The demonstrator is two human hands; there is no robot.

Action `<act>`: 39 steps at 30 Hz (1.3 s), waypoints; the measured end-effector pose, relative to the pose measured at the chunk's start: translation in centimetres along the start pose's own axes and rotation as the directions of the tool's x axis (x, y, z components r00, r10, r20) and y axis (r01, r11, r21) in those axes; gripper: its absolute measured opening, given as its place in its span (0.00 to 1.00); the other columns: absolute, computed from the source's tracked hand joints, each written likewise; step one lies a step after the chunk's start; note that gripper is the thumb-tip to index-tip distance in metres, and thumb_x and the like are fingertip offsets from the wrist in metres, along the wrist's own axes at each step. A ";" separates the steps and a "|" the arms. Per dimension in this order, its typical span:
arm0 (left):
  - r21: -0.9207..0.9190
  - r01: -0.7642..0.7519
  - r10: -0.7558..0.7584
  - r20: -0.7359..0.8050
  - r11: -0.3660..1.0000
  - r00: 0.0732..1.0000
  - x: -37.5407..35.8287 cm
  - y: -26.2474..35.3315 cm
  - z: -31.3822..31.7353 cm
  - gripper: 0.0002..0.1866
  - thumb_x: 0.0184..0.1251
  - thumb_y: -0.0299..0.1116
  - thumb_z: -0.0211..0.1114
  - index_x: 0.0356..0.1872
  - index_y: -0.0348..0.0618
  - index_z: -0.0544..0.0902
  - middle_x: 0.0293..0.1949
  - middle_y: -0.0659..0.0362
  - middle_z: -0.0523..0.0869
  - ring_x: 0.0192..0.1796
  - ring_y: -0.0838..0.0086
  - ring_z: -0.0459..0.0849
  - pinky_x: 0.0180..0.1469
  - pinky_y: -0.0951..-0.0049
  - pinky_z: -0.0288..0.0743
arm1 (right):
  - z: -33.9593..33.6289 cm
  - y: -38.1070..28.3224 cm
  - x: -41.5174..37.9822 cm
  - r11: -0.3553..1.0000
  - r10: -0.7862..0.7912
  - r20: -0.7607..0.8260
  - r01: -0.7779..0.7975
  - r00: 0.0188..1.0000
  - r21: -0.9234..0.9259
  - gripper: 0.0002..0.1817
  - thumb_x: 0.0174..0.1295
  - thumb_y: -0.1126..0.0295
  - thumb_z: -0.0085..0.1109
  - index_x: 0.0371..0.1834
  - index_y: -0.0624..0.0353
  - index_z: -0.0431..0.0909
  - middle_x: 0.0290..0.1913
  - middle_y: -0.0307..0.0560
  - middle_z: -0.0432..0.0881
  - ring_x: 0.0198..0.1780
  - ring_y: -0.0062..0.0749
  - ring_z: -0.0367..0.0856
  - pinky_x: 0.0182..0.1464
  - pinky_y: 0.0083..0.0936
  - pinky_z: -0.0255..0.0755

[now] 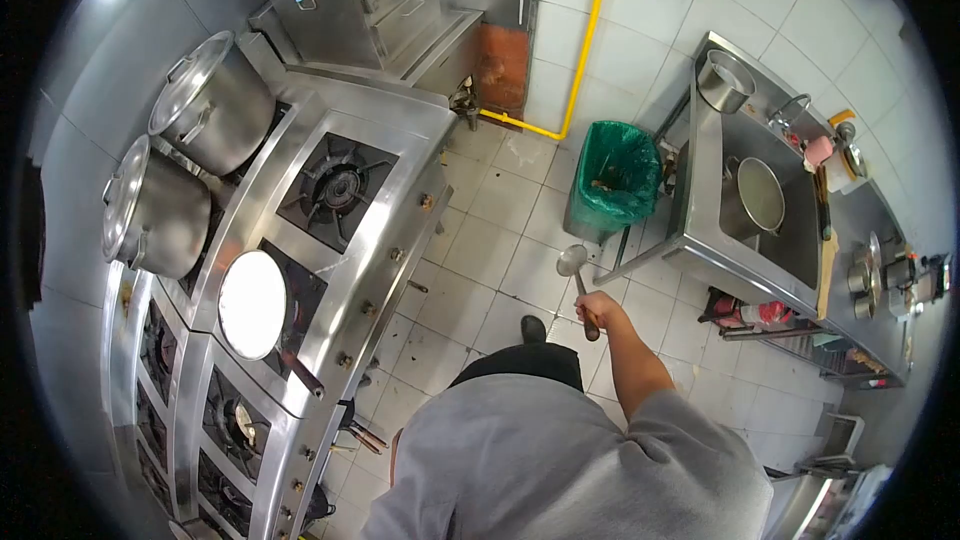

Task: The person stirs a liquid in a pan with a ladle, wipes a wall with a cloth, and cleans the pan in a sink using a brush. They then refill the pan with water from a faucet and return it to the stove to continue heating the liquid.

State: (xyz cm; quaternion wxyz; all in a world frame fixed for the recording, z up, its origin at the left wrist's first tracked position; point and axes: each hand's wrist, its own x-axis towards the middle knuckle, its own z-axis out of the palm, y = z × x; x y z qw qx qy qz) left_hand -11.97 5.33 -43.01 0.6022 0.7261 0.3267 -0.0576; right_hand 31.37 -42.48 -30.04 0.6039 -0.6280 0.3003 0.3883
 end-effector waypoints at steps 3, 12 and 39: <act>-0.067 0.233 -0.236 -0.039 0.970 0.971 -2.5 -2.7 -2.2 0.16 0.71 0.38 0.55 0.46 0.36 0.84 0.38 0.57 0.87 0.41 0.74 0.83 0.47 0.73 0.75 | 3.4 0.2 -3.1 1.000 -0.007 0.107 0.006 0.994 0.009 0.07 0.58 0.72 0.57 0.24 0.59 0.74 0.23 0.42 0.77 0.20 0.30 0.74 0.23 0.28 0.71; 0.432 0.151 -0.160 -0.016 0.889 0.987 -7.9 3.3 -6.4 0.16 0.68 0.37 0.57 0.43 0.35 0.85 0.34 0.57 0.87 0.36 0.74 0.82 0.40 0.72 0.76 | 14.8 -3.8 -17.3 0.927 -0.304 0.480 0.372 0.823 -0.051 0.30 0.60 0.74 0.55 0.68 0.61 0.59 0.26 0.37 0.73 0.21 0.21 0.73 0.24 0.20 0.69; 0.293 0.222 -0.163 -0.212 0.930 0.964 -15.3 -5.3 -0.6 0.13 0.70 0.39 0.52 0.40 0.43 0.83 0.35 0.52 0.86 0.40 0.63 0.84 0.44 0.66 0.77 | 47.9 -9.1 -21.2 0.256 -0.164 0.859 0.862 0.486 -0.438 0.18 0.55 0.69 0.55 0.47 0.67 0.72 0.30 0.50 0.80 0.20 0.32 0.79 0.24 0.32 0.74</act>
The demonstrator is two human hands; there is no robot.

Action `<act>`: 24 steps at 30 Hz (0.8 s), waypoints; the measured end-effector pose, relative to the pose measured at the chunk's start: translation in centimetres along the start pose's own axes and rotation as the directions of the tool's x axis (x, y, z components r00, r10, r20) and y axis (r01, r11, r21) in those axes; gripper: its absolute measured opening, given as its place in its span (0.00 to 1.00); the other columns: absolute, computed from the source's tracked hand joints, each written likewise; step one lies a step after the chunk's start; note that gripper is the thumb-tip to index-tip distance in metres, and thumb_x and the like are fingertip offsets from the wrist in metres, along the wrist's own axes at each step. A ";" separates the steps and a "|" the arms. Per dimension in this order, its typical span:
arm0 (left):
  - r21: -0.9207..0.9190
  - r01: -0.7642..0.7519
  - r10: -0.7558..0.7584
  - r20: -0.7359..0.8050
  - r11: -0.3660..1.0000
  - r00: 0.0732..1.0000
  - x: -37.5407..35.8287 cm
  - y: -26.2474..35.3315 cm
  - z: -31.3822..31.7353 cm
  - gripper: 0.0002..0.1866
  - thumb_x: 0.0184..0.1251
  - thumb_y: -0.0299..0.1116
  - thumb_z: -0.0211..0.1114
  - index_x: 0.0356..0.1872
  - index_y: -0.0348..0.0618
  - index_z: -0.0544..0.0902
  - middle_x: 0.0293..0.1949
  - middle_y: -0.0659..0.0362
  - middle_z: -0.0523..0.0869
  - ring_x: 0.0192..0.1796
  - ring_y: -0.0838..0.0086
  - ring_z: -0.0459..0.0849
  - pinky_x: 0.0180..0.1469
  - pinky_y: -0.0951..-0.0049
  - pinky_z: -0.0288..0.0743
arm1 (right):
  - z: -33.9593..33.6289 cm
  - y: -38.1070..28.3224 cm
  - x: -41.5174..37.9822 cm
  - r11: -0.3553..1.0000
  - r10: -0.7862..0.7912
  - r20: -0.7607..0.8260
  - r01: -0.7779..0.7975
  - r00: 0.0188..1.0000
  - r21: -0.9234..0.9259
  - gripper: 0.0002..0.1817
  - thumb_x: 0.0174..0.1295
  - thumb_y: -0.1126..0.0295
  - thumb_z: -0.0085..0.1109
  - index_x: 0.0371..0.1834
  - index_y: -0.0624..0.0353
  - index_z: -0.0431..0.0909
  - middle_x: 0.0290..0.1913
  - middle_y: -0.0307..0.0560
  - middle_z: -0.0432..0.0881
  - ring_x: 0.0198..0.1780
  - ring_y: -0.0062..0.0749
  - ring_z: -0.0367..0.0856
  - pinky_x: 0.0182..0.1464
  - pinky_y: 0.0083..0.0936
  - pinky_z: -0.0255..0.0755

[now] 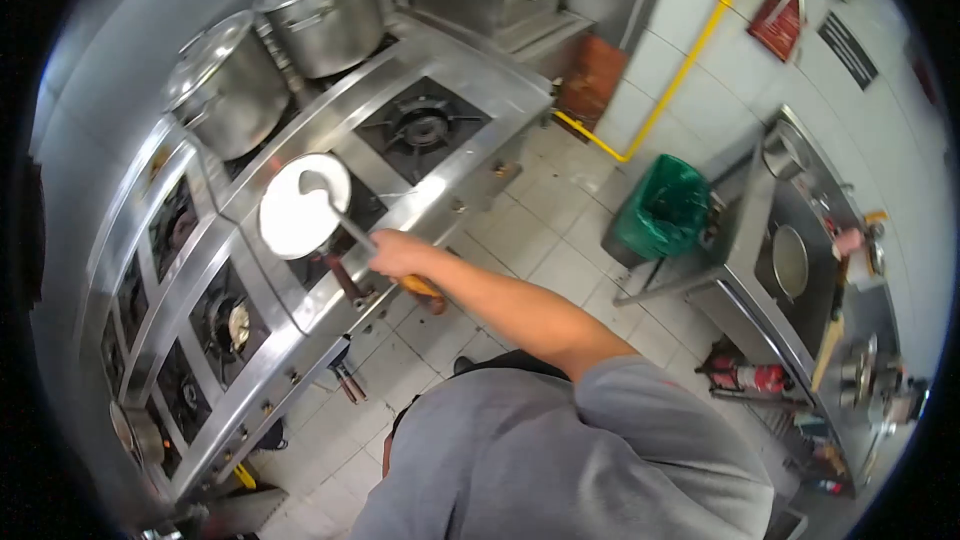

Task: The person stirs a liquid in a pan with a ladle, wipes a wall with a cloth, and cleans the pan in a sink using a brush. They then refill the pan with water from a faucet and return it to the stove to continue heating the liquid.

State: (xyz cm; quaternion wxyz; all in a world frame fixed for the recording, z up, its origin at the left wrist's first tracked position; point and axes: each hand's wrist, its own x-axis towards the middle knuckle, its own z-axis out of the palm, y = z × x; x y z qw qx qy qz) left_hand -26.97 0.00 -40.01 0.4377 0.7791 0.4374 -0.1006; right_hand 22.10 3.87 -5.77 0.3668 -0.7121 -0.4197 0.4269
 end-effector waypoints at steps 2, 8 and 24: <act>-0.342 0.146 -0.163 -0.023 0.928 0.986 2.4 -4.1 3.2 0.13 0.71 0.39 0.51 0.41 0.44 0.83 0.35 0.51 0.86 0.41 0.60 0.84 0.45 0.63 0.76 | 0.1 -0.7 -0.7 0.992 0.043 0.003 -0.044 0.999 0.118 0.15 0.55 0.70 0.56 0.43 0.67 0.72 0.28 0.48 0.79 0.20 0.31 0.78 0.23 0.31 0.73; -0.366 0.054 -0.042 0.040 0.929 0.998 1.8 -0.9 0.3 0.14 0.69 0.39 0.55 0.43 0.39 0.82 0.33 0.54 0.85 0.32 0.70 0.83 0.36 0.70 0.77 | -1.1 -1.6 -2.0 0.843 0.124 0.106 -0.161 0.987 0.513 0.07 0.56 0.72 0.57 0.32 0.63 0.72 0.24 0.41 0.76 0.18 0.25 0.75 0.21 0.24 0.71; -0.482 0.451 -0.389 0.230 0.751 0.892 1.5 7.4 -3.2 0.20 0.66 0.44 0.59 0.52 0.41 0.78 0.38 0.52 0.84 0.24 0.68 0.83 0.22 0.72 0.76 | -4.2 -2.6 -7.6 0.636 0.045 0.205 -0.187 0.978 0.749 0.05 0.65 0.70 0.54 0.39 0.57 0.70 0.26 0.35 0.75 0.22 0.19 0.73 0.22 0.18 0.66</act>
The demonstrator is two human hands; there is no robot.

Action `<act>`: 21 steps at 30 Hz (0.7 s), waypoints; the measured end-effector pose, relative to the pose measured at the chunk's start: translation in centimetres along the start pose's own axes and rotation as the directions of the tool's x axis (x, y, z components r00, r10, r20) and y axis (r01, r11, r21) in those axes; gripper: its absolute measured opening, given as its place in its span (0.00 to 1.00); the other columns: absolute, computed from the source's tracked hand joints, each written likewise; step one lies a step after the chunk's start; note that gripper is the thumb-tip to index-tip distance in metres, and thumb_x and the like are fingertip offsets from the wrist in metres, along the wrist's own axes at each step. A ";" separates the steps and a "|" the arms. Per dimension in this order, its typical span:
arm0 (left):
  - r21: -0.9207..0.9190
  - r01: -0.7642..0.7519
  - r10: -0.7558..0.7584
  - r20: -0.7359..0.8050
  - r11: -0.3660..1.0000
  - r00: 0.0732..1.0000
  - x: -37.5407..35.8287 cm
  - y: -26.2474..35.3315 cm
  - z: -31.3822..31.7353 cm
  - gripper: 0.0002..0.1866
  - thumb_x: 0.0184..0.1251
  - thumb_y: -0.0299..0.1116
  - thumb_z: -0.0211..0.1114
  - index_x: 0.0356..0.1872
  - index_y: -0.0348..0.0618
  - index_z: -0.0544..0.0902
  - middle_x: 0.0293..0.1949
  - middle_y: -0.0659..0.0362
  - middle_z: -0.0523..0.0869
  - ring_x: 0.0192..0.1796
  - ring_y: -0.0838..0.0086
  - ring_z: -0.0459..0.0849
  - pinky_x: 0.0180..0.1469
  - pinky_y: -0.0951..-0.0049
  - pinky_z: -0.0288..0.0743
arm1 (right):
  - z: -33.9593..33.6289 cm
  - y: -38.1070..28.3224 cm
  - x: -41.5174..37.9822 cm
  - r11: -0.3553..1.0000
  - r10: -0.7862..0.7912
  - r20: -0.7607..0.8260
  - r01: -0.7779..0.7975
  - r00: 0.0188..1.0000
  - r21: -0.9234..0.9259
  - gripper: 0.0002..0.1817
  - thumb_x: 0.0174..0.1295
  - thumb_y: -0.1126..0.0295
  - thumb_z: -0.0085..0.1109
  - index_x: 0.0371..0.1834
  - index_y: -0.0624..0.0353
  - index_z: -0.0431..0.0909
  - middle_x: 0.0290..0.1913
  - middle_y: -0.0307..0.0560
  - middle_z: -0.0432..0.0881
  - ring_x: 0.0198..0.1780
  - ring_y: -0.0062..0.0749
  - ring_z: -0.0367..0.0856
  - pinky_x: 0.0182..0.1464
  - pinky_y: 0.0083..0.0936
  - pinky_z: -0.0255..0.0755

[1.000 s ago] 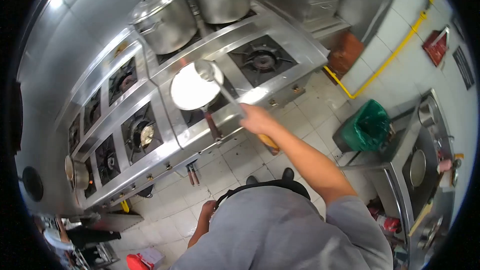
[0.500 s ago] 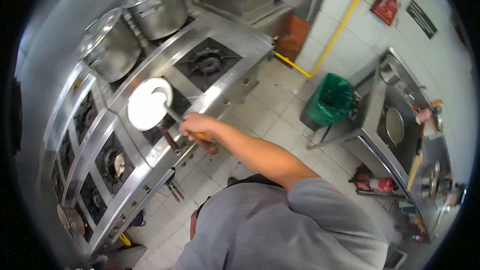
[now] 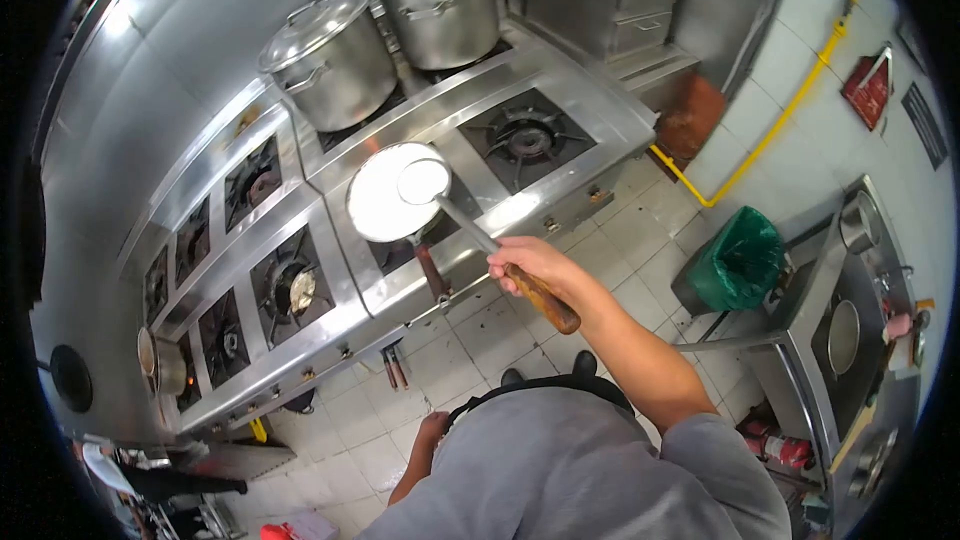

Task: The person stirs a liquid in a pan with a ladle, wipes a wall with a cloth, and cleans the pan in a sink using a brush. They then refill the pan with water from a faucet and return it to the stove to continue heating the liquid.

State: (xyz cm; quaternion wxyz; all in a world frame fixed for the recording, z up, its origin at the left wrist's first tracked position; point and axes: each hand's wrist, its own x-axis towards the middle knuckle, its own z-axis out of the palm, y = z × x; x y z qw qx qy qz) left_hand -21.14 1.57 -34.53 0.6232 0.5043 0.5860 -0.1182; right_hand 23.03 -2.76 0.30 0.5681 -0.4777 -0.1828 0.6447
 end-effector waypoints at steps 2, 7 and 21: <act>0.091 -0.259 0.257 0.034 0.962 0.966 0.9 -2.0 -0.2 0.20 0.66 0.43 0.58 0.52 0.41 0.78 0.36 0.51 0.84 0.23 0.68 0.82 0.21 0.71 0.75 | -1.0 0.3 -1.3 0.999 -0.006 -0.018 0.006 1.000 0.044 0.07 0.65 0.71 0.53 0.45 0.58 0.71 0.26 0.35 0.74 0.22 0.19 0.72 0.21 0.18 0.66; 0.374 -0.408 0.377 0.156 0.833 0.913 0.1 0.2 -1.1 0.15 0.62 0.41 0.57 0.36 0.38 0.81 0.30 0.54 0.82 0.25 0.66 0.80 0.25 0.65 0.72 | -3.2 1.2 -7.7 0.986 -0.084 -0.043 0.089 0.996 0.138 0.21 0.66 0.69 0.52 0.62 0.60 0.68 0.28 0.36 0.72 0.21 0.19 0.70 0.21 0.17 0.62; 0.330 -0.340 0.259 0.266 0.881 0.929 6.8 7.1 -0.2 0.21 0.65 0.42 0.58 0.52 0.38 0.75 0.37 0.50 0.84 0.26 0.64 0.82 0.26 0.66 0.79 | -8.9 7.8 -25.9 0.932 -0.218 -0.491 0.329 0.844 0.152 0.23 0.64 0.68 0.55 0.61 0.63 0.66 0.28 0.36 0.70 0.20 0.19 0.69 0.23 0.16 0.61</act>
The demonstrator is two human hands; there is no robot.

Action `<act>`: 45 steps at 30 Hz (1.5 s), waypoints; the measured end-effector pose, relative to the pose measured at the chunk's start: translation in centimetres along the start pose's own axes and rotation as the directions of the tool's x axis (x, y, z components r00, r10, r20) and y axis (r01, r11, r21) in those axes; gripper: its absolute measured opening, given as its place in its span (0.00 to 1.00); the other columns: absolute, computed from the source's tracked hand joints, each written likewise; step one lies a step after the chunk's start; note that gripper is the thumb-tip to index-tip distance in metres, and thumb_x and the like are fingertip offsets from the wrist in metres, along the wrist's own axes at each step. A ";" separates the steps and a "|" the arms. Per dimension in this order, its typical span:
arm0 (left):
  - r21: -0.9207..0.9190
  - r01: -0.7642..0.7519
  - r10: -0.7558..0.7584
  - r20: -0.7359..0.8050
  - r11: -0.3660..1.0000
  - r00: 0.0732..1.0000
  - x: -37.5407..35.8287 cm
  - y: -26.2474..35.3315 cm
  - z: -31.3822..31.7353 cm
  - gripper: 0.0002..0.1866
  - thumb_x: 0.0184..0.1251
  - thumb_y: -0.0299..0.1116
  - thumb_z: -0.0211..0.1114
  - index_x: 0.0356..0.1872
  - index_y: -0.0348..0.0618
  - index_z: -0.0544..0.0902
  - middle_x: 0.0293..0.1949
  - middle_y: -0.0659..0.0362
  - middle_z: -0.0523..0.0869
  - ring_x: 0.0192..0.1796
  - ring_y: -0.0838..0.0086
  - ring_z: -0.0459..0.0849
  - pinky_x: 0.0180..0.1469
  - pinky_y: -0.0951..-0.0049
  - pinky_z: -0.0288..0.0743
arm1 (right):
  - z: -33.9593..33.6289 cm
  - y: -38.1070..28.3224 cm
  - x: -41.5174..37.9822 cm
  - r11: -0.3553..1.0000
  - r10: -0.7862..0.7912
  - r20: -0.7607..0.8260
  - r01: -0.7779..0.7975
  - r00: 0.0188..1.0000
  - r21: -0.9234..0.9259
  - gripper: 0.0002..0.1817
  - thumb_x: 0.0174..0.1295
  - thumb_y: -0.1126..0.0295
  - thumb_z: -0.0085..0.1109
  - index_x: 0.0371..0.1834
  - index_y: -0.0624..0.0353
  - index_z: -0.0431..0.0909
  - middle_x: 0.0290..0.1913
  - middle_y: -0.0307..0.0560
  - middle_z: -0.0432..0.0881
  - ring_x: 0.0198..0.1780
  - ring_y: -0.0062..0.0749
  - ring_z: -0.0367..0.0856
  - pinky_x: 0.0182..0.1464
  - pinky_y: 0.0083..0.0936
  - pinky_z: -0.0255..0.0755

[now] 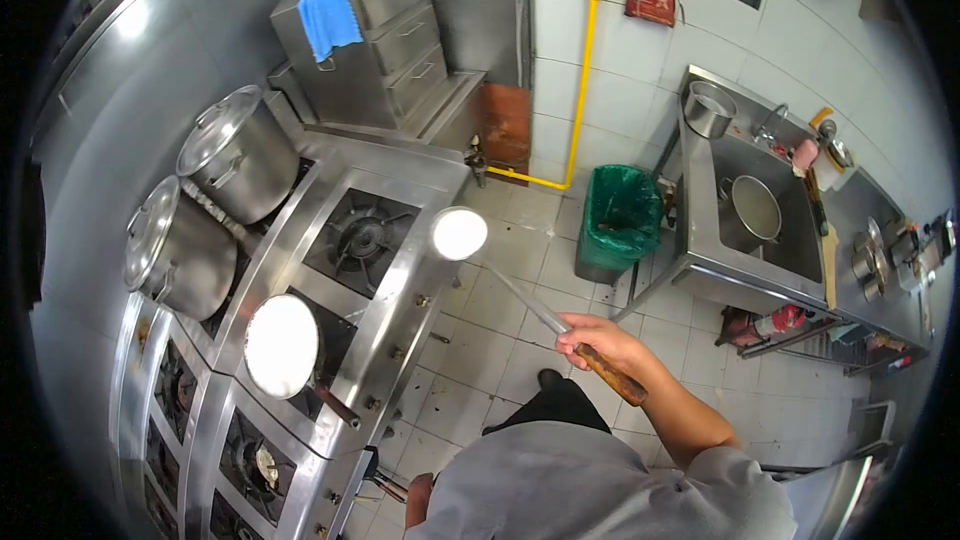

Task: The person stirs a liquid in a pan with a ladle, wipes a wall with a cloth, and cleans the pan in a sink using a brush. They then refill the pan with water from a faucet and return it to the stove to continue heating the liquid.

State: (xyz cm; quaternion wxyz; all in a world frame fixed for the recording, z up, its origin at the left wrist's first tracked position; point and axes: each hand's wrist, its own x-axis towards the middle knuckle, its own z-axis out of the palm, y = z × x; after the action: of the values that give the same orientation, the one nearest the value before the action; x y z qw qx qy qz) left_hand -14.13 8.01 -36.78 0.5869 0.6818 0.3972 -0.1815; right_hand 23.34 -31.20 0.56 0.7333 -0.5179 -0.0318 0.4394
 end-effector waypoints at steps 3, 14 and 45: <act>-0.228 0.180 -0.203 -0.081 0.957 0.976 0.7 3.4 1.1 0.21 0.64 0.41 0.58 0.52 0.38 0.75 0.38 0.49 0.84 0.26 0.64 0.82 0.24 0.67 0.79 | -4.9 1.6 0.1 0.999 -0.021 -0.086 0.024 0.996 0.031 0.21 0.64 0.69 0.54 0.59 0.63 0.67 0.28 0.37 0.71 0.22 0.20 0.70 0.25 0.16 0.62; 0.084 -0.156 0.158 -0.022 0.984 0.987 3.9 2.9 9.3 0.19 0.70 0.35 0.51 0.56 0.37 0.80 0.54 0.50 0.82 0.53 0.65 0.80 0.53 0.66 0.77 | -23.3 7.0 8.2 0.981 0.032 -0.398 0.048 0.917 0.189 0.06 0.64 0.69 0.54 0.33 0.54 0.68 0.27 0.39 0.76 0.22 0.23 0.74 0.20 0.21 0.67; 0.134 -0.066 0.078 -0.081 0.989 0.994 9.9 27.5 18.0 0.17 0.67 0.36 0.52 0.50 0.39 0.80 0.44 0.51 0.82 0.43 0.64 0.81 0.44 0.63 0.77 | -30.7 -9.5 21.2 0.952 -0.053 -0.412 -0.078 0.910 -0.295 0.08 0.52 0.66 0.58 0.18 0.53 0.77 0.19 0.38 0.77 0.20 0.25 0.73 0.24 0.23 0.65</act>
State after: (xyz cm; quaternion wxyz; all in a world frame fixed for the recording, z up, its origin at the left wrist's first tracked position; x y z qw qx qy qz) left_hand 16.67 -5.62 -30.21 0.5292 0.7400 0.3845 -0.1563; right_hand 57.53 -40.05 -14.74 0.6317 -0.7062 0.0606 0.3139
